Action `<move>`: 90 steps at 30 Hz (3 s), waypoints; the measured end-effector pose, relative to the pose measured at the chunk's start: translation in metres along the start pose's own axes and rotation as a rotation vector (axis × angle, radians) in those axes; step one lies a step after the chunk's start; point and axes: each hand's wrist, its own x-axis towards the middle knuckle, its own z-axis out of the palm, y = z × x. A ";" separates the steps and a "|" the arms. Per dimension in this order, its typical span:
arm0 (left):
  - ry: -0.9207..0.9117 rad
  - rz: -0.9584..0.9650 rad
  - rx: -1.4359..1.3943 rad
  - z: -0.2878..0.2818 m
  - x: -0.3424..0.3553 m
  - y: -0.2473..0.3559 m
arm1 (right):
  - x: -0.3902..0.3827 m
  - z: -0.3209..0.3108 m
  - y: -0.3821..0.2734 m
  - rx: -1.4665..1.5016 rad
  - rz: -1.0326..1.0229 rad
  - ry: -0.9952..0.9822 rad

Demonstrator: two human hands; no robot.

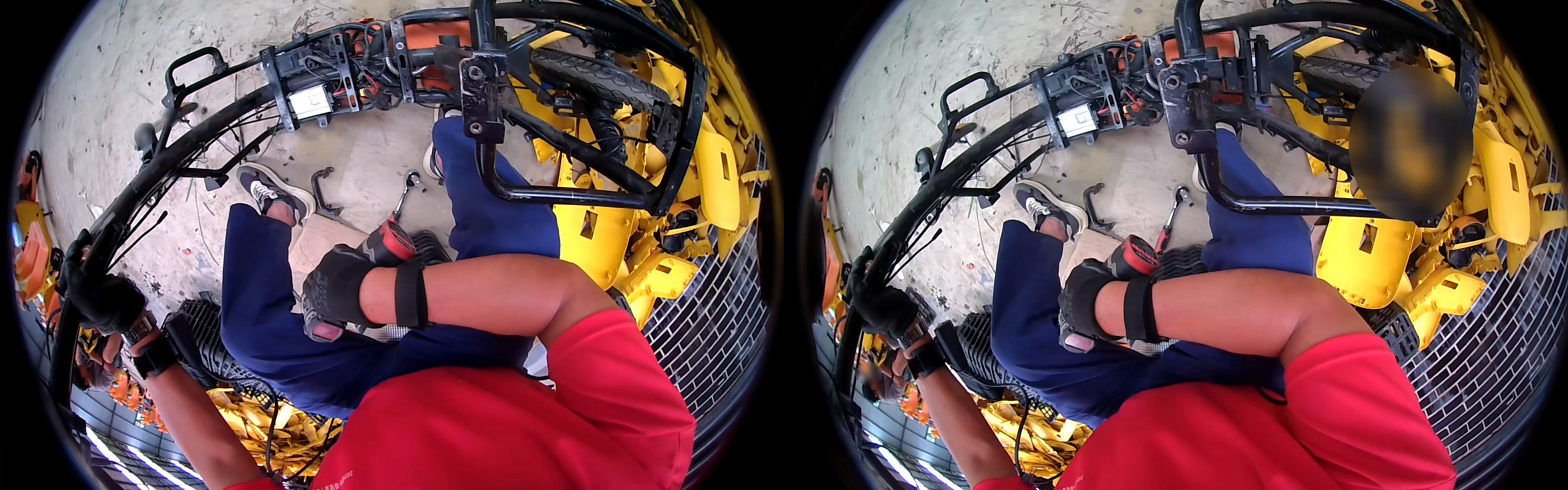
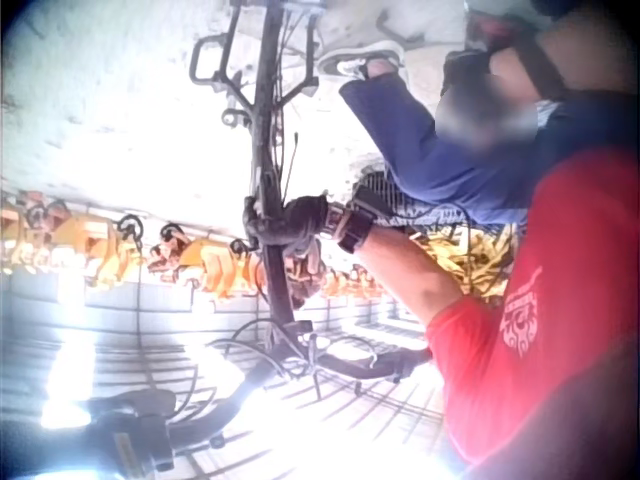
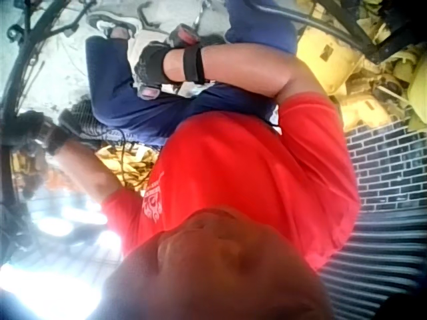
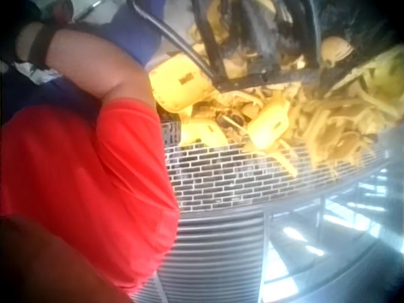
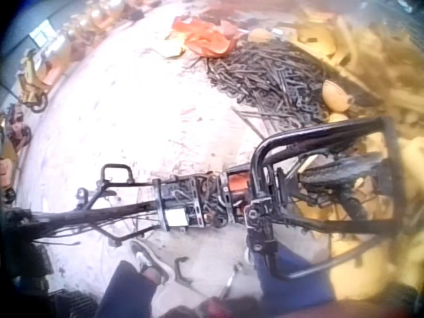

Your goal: The person uses a power drill and a wrench to work on a scooter frame while sitting on the floor, handling small metal components and wiring.

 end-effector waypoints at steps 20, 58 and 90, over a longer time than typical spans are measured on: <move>0.059 -0.010 -0.101 0.007 -0.002 0.004 | -0.002 -0.008 0.003 0.049 -0.009 -0.089; 0.093 0.035 -0.065 0.025 -0.010 0.025 | -0.009 -0.033 -0.006 -0.059 0.066 -0.062; 0.097 0.088 0.079 0.027 -0.009 0.025 | -0.010 0.009 0.009 -0.123 -0.020 0.288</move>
